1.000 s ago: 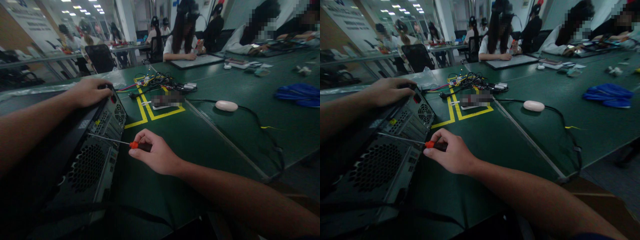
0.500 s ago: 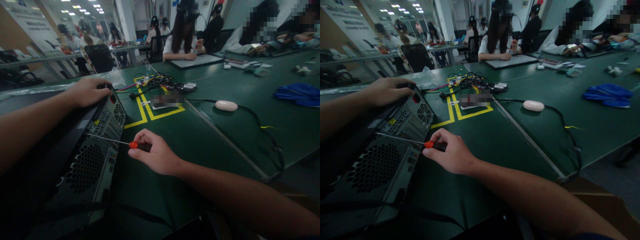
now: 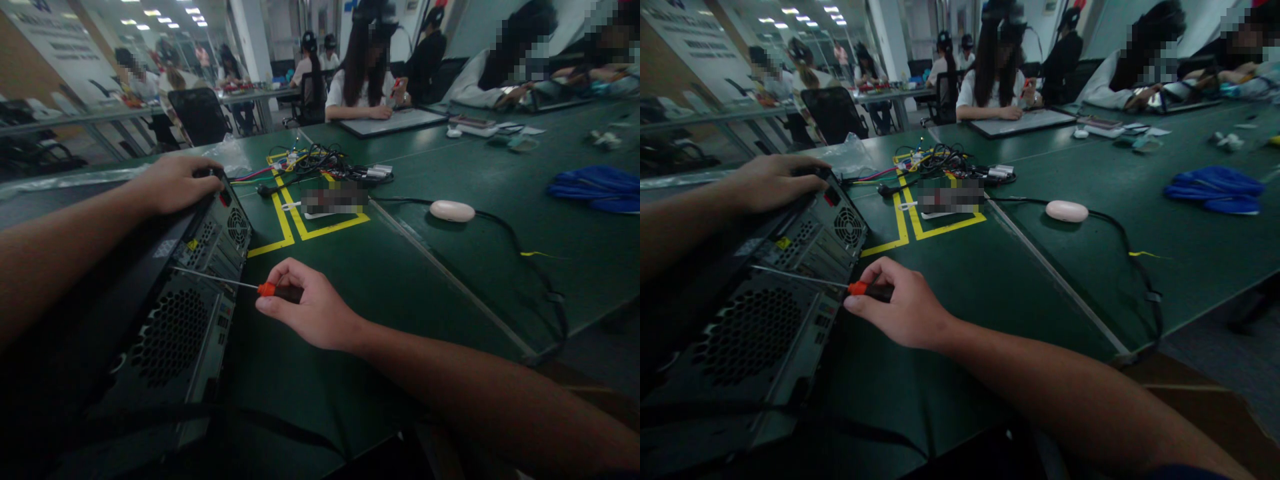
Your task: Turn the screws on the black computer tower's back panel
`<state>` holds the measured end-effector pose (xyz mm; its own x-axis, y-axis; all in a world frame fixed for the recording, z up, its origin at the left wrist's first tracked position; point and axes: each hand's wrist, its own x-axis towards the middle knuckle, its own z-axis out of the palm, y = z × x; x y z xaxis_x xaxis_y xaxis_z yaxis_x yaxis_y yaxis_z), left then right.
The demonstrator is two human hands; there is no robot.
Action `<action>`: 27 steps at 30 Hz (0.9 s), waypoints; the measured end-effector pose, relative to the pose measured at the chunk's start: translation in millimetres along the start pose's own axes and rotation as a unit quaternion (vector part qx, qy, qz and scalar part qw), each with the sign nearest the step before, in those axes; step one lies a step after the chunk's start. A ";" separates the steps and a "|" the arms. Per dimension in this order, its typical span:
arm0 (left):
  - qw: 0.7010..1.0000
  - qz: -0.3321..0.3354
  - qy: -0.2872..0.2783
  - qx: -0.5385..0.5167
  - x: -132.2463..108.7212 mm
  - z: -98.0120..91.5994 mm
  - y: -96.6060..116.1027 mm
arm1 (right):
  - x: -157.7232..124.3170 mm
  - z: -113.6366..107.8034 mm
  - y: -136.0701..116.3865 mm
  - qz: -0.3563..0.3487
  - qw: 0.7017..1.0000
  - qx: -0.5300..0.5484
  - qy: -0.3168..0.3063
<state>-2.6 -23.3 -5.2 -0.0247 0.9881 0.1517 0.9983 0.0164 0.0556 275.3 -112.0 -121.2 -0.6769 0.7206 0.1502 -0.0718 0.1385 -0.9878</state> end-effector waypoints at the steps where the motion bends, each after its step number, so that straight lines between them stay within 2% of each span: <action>1: 1.000 -0.001 0.000 -0.001 0.1 0.1 0.0 | 0.1 0.1 0.3 0.000 1.000 0.003 0.000; 20: 1.000 -0.027 -0.008 0.014 1.6 1.1 -0.1 | -1.3 -0.4 -3.5 -0.003 1.000 -0.009 0.019; 27: 0.998 -0.049 -0.012 0.026 2.9 2.3 0.1 | -2.4 -1.9 -2.5 -0.014 1.000 -0.011 0.001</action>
<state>-2.5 -20.1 -7.0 -0.1223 0.9847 0.1244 0.9925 0.1209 0.0185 278.5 -112.8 -119.0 -0.6728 0.7182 0.1775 -0.0745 0.1730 -0.9821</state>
